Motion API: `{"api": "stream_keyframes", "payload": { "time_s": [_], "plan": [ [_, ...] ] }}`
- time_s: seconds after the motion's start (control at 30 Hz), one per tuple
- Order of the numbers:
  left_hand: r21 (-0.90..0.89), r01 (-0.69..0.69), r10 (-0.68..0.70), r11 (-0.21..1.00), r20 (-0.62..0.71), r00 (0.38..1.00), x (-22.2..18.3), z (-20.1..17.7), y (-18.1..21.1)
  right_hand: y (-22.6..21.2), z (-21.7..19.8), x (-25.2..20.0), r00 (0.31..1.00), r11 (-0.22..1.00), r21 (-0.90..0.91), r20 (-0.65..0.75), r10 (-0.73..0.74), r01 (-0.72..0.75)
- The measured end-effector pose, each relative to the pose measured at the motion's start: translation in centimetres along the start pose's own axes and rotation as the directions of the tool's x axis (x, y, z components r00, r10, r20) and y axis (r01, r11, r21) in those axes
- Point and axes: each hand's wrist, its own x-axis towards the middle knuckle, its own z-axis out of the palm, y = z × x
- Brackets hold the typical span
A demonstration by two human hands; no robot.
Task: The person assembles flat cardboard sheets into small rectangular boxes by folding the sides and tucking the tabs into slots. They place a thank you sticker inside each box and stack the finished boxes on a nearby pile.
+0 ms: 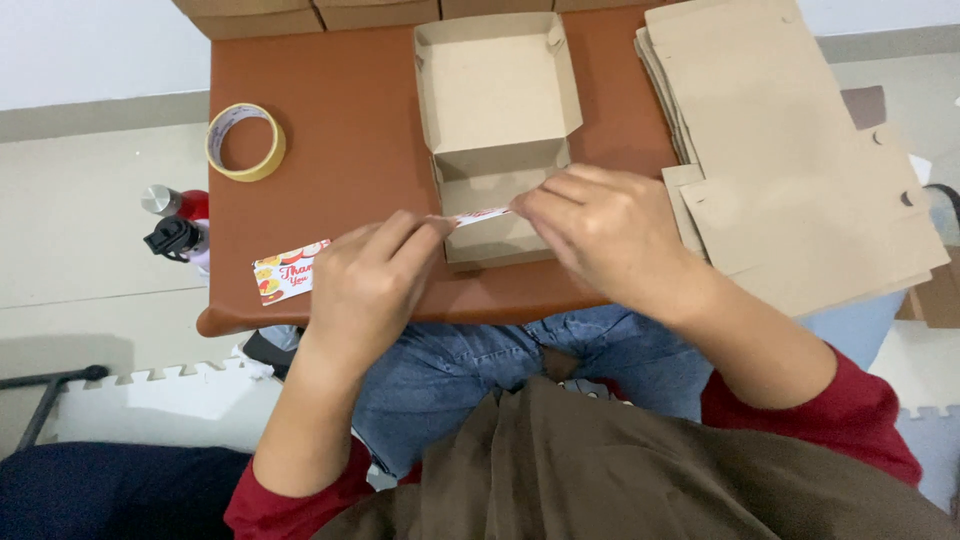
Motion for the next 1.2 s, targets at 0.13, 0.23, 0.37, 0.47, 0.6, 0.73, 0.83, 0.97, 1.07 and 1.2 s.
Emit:
{"api": "stream_keyframes", "payload": {
  "time_s": [0.13, 0.23, 0.37, 0.47, 0.6, 0.73, 0.83, 0.97, 1.07, 1.2],
  "plan": [
    [0.051, -0.120, 0.114, 0.991, 0.104, 0.988, 3.3, 5.0, 0.6, 3.4, 0.3, -0.3, 0.982, 0.992, -0.124, 0.189, 0.008, 0.016],
    [0.197, -0.189, 0.153, 0.962, 0.186, 0.971, 3.7, 10.4, 0.6, 5.4, 5.0, -0.3, 0.964, 0.978, -0.187, 0.261, -0.043, 0.094],
    [0.289, -0.174, 0.078, 0.941, 0.313, 0.947, 2.9, 14.2, 1.2, 6.3, 8.9, -0.3, 0.958, 0.962, -0.211, 0.263, -0.114, 0.172],
    [0.271, -0.170, 0.029, 0.947, 0.457, 0.889, 2.1, 15.8, 1.2, 6.3, 9.8, -0.4, 0.932, 0.966, -0.148, 0.328, -0.153, 0.211],
    [0.223, -0.181, 0.060, 0.958, 0.462, 0.885, 2.1, 15.6, 1.0, 6.4, 10.4, -0.3, 0.925, 0.967, -0.147, 0.350, -0.144, 0.206],
    [0.135, -0.199, 0.104, 0.971, 0.509, 0.854, 2.5, 14.8, 1.1, 6.5, 10.4, -0.6, 0.890, 0.980, -0.101, 0.442, -0.110, 0.172],
    [0.076, -0.169, 0.087, 0.983, 0.614, 0.784, 3.5, 13.0, 1.2, 5.7, 9.2, -0.1, 0.865, 0.986, -0.092, 0.495, -0.078, 0.142],
    [-0.043, -0.101, 0.110, 0.994, 0.470, 0.876, 5.0, 10.4, -1.2, 6.4, 4.2, 1.9, 0.851, 0.998, -0.032, 0.522, 0.061, -0.052],
    [-0.092, 0.015, -0.003, 0.996, 0.131, 0.991, 6.2, 7.2, -2.5, 9.1, 2.4, 1.2, 0.994, 0.950, -0.310, 0.093, 0.065, -0.033],
    [-0.186, 0.445, -0.435, 0.876, 0.093, 0.896, 6.3, 8.2, -4.6, 12.2, 3.0, 0.8, 0.917, 0.900, 0.209, -0.034, 0.398, -0.383]
  ]
}}
